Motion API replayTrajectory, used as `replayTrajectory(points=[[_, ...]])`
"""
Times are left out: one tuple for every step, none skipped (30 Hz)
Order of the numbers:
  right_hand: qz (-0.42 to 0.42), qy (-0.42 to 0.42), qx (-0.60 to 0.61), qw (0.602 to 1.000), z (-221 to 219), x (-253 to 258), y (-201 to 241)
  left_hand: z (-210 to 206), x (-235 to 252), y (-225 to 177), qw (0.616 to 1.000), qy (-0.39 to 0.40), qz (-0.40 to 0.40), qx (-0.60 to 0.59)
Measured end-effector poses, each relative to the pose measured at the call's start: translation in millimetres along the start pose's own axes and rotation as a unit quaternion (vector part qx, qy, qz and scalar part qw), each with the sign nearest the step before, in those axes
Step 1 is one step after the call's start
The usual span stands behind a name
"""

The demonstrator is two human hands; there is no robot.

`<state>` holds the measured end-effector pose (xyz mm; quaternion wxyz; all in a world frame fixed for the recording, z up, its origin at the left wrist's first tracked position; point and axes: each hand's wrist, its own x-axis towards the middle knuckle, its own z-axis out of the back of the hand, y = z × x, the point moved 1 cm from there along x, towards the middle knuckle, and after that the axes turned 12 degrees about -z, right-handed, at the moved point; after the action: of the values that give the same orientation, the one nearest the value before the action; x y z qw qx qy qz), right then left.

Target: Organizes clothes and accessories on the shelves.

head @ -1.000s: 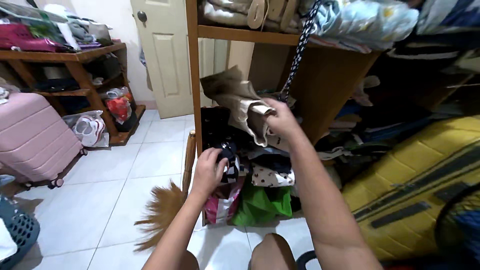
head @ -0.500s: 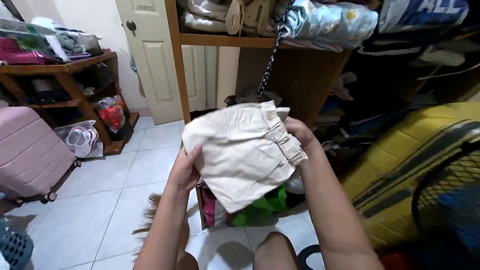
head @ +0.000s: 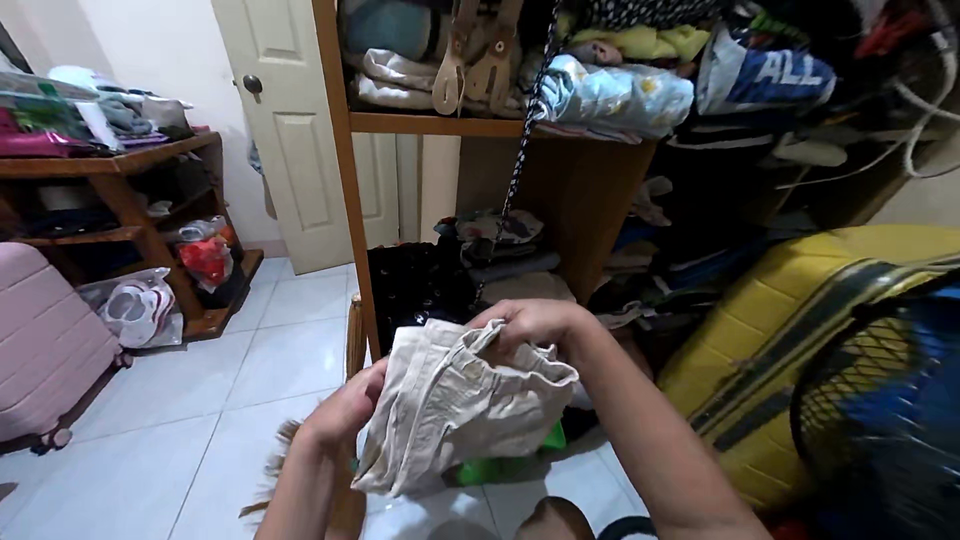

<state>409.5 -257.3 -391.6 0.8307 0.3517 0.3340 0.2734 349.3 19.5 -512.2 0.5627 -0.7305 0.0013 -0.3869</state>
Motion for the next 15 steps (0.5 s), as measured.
replayTrajectory(points=[[-0.01,0.002,-0.025,1.0,-2,4,6,-6,3,-5,0.998,-0.013,0.002,0.063],[-0.015,0.005,-0.042,0.999,-3,9,10,-13,5,-10,0.992,-0.016,-0.016,0.123],[-0.015,0.008,-0.052,0.998,-4,14,12,-21,7,-14,0.983,-0.01,-0.035,0.182],[-0.014,0.014,-0.055,0.998,-5,19,13,-29,8,-15,0.968,-0.005,-0.05,0.247],[-0.017,0.02,-0.05,0.998,-6,23,14,-37,9,-14,0.95,-0.009,-0.067,0.305],[-0.019,0.026,-0.042,0.999,-8,26,14,-43,8,-11,0.93,-0.027,-0.091,0.355],[-0.019,0.034,-0.035,0.999,-9,28,13,-47,8,-5,0.91,-0.056,-0.12,0.394],[-0.02,0.044,-0.029,0.998,-10,30,12,-49,7,1,0.893,-0.09,-0.145,0.416],[-0.021,0.054,-0.023,0.998,-11,32,10,-49,7,6,0.884,-0.121,-0.165,0.421],[-0.02,0.063,-0.017,0.998,-12,34,7,-47,6,7,0.887,-0.132,-0.169,0.409],[-0.021,0.07,-0.011,0.997,-14,35,5,-44,4,4,0.901,-0.118,-0.162,0.386],[-0.021,0.072,-0.001,0.997,-15,37,3,-42,1,0,0.916,-0.087,-0.145,0.364],[-0.02,0.068,0.009,0.997,-17,39,1,-42,-2,-5,0.923,-0.056,-0.119,0.361],[-0.019,0.065,0.018,0.998,-19,40,1,-44,-3,-7,0.919,-0.042,-0.108,0.377],[-0.018,0.066,0.023,0.997,-22,40,3,-47,-4,-7,0.906,-0.043,-0.116,0.405]])
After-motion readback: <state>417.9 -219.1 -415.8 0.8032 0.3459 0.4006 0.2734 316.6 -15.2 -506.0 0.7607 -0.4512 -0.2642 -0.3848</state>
